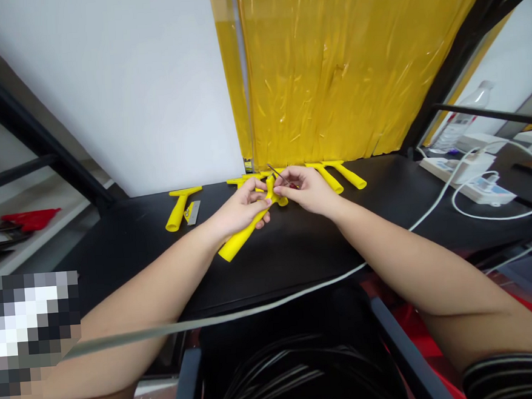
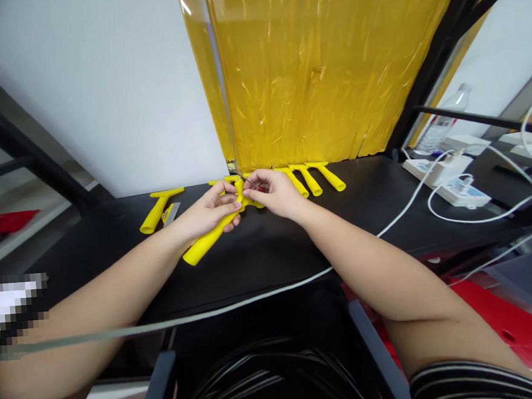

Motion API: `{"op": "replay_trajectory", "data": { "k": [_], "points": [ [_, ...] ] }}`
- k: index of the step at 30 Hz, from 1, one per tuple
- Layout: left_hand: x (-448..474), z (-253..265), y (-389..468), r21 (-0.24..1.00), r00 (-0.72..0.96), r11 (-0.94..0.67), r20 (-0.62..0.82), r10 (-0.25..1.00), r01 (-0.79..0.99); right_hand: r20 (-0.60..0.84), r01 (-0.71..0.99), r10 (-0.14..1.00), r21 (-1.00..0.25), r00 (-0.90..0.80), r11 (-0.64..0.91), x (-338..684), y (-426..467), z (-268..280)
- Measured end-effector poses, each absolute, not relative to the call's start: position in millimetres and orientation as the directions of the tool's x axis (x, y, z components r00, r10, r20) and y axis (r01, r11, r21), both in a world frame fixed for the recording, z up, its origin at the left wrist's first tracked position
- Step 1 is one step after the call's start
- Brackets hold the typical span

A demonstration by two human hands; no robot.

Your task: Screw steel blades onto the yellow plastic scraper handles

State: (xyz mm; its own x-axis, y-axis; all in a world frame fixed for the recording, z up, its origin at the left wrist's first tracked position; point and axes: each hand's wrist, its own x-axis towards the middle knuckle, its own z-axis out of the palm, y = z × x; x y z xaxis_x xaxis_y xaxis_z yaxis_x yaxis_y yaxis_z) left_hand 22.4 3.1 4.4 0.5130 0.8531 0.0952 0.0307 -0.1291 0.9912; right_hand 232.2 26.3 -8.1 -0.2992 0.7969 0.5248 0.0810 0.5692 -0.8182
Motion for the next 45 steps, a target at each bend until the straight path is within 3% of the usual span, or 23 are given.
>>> {"op": "replay_trajectory", "data": {
  "k": [7,14,17,22,26,34,45],
  "points": [
    [24,5,2,0.986,0.496,-0.161,0.117,0.861,0.047,0.467,0.057,0.851,-0.868,-0.24,0.493,233,32,-10],
    [20,14,4,0.979,0.547,0.181,-0.098,0.831,-0.099,0.401,0.109,0.892,-0.897,-0.21,0.429,232,36,-15],
    [19,15,8,0.962,0.497,0.235,-0.138,0.857,-0.139,0.392,0.122,0.903,-0.902,-0.177,0.415,236,38,-17],
    [15,15,17,0.962,0.326,0.192,-0.122,0.937,-0.193,0.55,0.373,0.809,-0.72,-0.209,0.586,254,42,-17],
    [14,15,20,0.969,0.254,0.135,-0.08,0.964,-0.207,0.582,0.494,0.773,-0.61,-0.252,0.62,260,38,-14],
    [17,11,18,0.988,0.269,0.059,-0.018,0.963,-0.145,0.569,0.528,0.768,-0.573,-0.293,0.626,250,33,-13],
    [17,11,18,0.988,0.273,0.069,-0.029,0.961,-0.138,0.563,0.549,0.774,-0.565,-0.29,0.616,250,32,-12]
  ]
}}
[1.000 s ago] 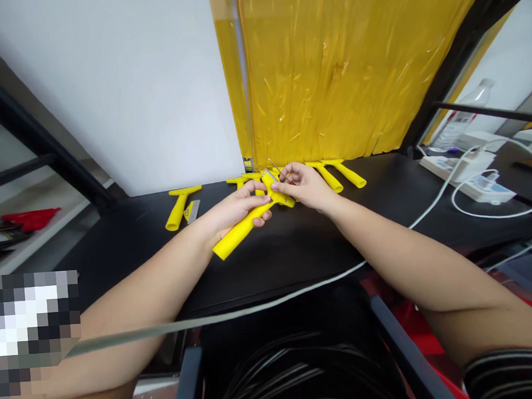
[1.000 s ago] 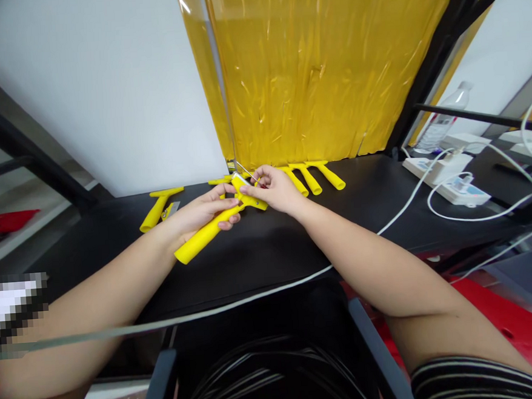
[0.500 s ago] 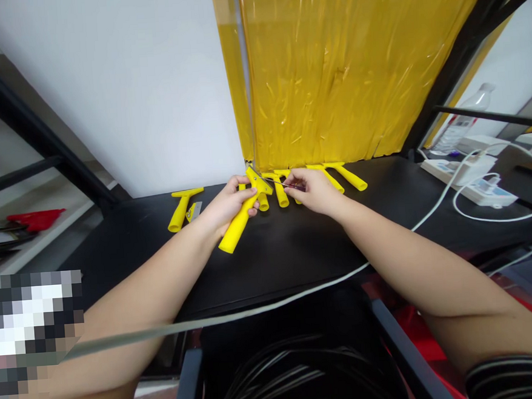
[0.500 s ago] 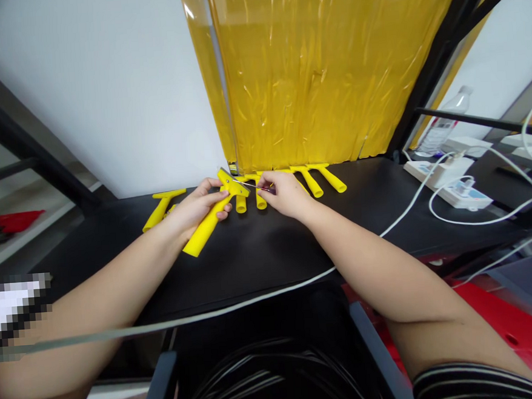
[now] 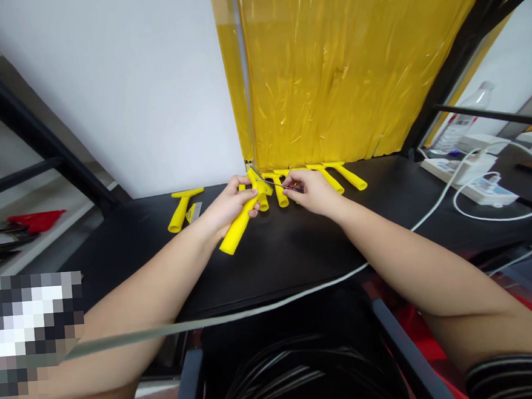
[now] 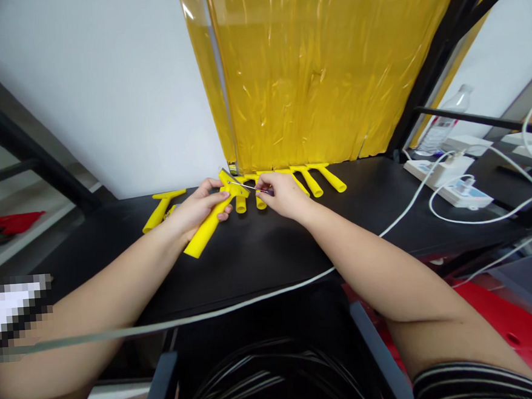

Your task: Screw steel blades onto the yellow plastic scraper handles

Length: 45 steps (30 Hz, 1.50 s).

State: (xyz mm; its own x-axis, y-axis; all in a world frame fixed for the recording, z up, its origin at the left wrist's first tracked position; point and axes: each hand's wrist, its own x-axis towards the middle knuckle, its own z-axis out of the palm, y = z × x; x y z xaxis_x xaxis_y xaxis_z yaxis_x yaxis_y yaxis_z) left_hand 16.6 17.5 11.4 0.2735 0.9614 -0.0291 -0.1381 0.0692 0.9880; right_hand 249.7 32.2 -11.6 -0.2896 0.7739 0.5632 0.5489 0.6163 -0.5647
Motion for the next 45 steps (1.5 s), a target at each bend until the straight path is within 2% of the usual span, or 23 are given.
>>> {"op": "replay_trajectory", "data": {
  "k": [7,11,16,19,21,27,30,35,41,45],
  "points": [
    [17,11,18,0.987,0.273,0.07,-0.029,0.962,-0.142,0.616,0.581,0.73,-0.49,-0.297,0.65,250,31,-12],
    [15,9,18,0.996,0.28,0.025,0.001,0.96,-0.088,0.611,0.565,0.743,-0.522,-0.275,0.639,251,33,-13],
    [14,3,19,0.982,0.289,-0.191,0.179,0.94,0.012,0.575,0.491,0.778,-0.616,-0.254,0.616,254,37,-14],
    [12,-2,21,0.93,0.296,-0.342,0.291,0.91,0.134,0.531,0.452,0.818,-0.688,-0.221,0.568,254,37,-13],
    [12,-5,23,0.901,0.292,-0.387,0.324,0.9,0.195,0.503,0.422,0.843,-0.734,-0.189,0.532,253,36,-13],
    [10,-2,24,0.92,0.245,-0.362,0.32,0.915,0.152,0.451,0.301,0.864,-0.811,-0.223,0.501,251,37,-18],
    [9,-2,25,0.925,0.242,-0.358,0.321,0.916,0.128,0.471,0.369,0.86,-0.778,-0.194,0.509,253,39,-17],
    [8,-3,26,0.9,0.261,-0.391,0.338,0.904,0.191,0.482,0.485,0.851,-0.705,-0.206,0.517,255,38,-9],
    [7,-2,28,0.903,0.242,-0.405,0.364,0.899,0.145,0.45,0.343,0.852,-0.782,-0.268,0.52,252,36,-18],
    [5,-4,30,0.887,0.23,-0.423,0.38,0.896,0.184,0.435,0.392,0.868,-0.775,-0.239,0.496,253,43,-22]
  ]
}}
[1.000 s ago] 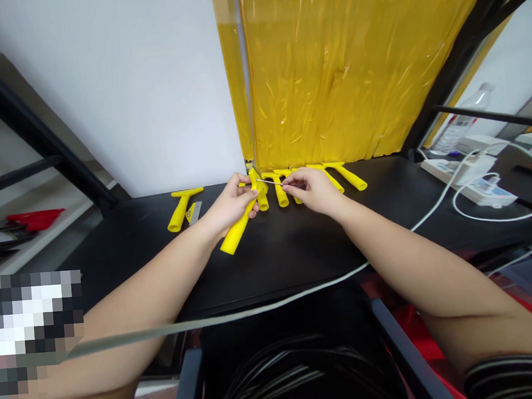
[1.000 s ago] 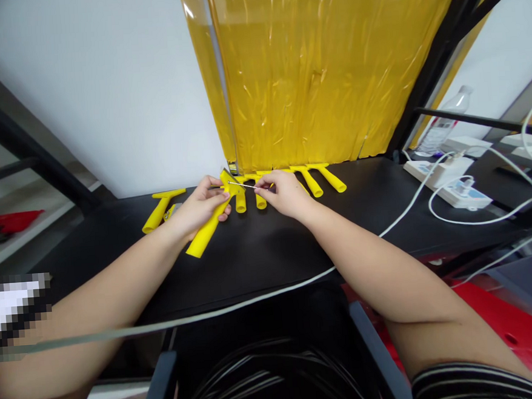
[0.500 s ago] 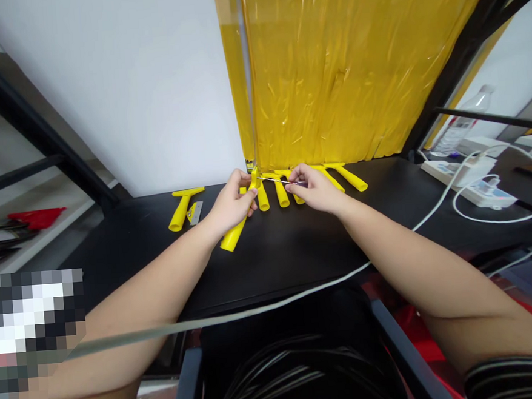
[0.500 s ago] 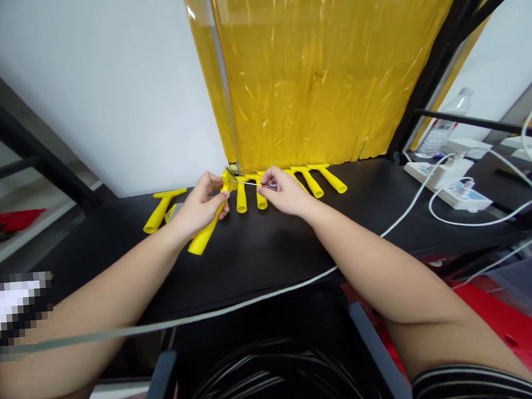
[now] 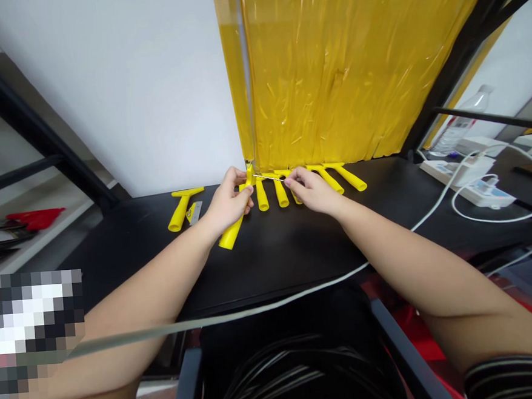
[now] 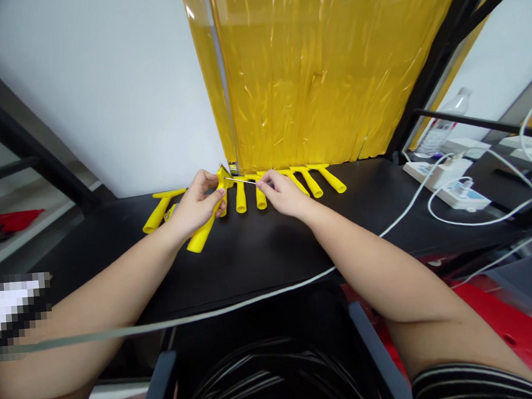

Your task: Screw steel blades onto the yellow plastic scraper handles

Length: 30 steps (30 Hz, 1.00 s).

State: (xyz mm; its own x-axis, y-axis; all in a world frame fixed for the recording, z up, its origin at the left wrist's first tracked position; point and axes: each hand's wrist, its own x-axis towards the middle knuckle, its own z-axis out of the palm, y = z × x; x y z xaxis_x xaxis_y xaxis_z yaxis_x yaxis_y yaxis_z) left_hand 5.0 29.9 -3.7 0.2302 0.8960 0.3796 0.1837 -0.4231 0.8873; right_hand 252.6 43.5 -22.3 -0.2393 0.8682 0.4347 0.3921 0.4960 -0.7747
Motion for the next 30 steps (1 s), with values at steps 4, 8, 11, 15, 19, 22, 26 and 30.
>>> {"op": "replay_trajectory", "data": {
  "k": [4,8,11,15,19,22,26,30],
  "points": [
    [5,-6,33,0.874,0.244,-0.437,0.386,0.89,0.214,0.421,0.389,0.861,-0.77,-0.284,0.505,254,43,-20],
    [4,-7,36,0.887,0.212,-0.422,0.383,0.899,0.189,0.501,0.375,0.809,-0.718,-0.307,0.586,251,32,-17],
    [3,-7,37,0.89,0.186,-0.419,0.387,0.903,0.182,0.528,0.444,0.81,-0.681,-0.253,0.582,248,31,-17],
    [3,-5,36,0.882,0.192,-0.435,0.403,0.895,0.18,0.443,0.453,0.869,-0.743,-0.219,0.493,247,38,-20],
    [3,-3,36,0.886,0.203,-0.433,0.399,0.894,0.166,0.43,0.346,0.865,-0.795,-0.258,0.498,243,34,-21],
    [1,-3,37,0.894,0.194,-0.425,0.396,0.898,0.14,0.515,0.352,0.817,-0.738,-0.257,0.576,241,26,-17],
    [1,-4,38,0.895,0.208,-0.428,0.398,0.893,0.124,0.521,0.508,0.837,-0.682,-0.166,0.526,244,29,-13],
    [2,-7,38,0.892,0.231,-0.437,0.404,0.885,0.116,0.423,0.5,0.881,-0.728,-0.21,0.469,246,34,-16]
  ]
}}
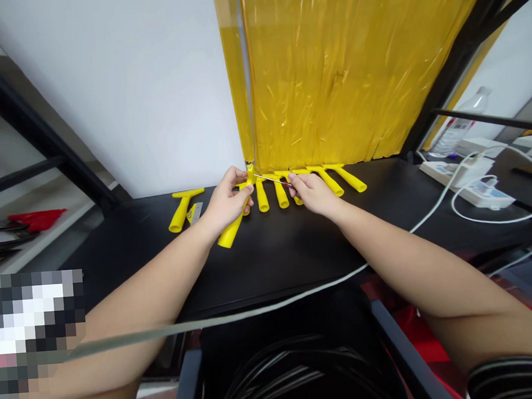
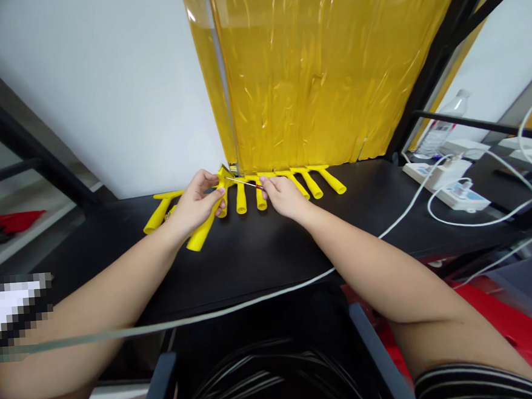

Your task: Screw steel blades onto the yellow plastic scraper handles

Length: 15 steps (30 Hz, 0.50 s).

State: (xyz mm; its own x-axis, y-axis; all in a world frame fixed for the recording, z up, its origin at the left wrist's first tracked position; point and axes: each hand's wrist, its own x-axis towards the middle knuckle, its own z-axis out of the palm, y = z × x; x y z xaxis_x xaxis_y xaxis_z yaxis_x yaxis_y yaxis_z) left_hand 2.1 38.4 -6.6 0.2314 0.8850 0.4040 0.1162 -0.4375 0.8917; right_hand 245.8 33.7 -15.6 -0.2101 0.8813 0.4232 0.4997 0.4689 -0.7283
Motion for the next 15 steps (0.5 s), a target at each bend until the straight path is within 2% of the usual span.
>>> {"op": "replay_trajectory", "data": {
  "k": [3,8,13,15],
  "points": [
    [1,-8,41,0.896,0.217,-0.423,0.389,0.895,0.137,0.478,0.455,0.845,-0.713,-0.24,0.533,242,28,-17],
    [-1,-9,43,0.871,0.177,-0.441,0.409,0.895,0.217,0.57,0.564,0.802,-0.608,-0.179,0.559,238,24,-15],
    [-3,-9,40,0.805,0.215,-0.508,0.462,0.861,0.305,0.395,0.44,0.895,-0.78,-0.207,0.446,239,37,-20],
    [-4,-8,39,0.784,0.225,-0.519,0.468,0.855,0.342,0.4,0.431,0.889,-0.778,-0.222,0.457,238,37,-21]
  ]
}}
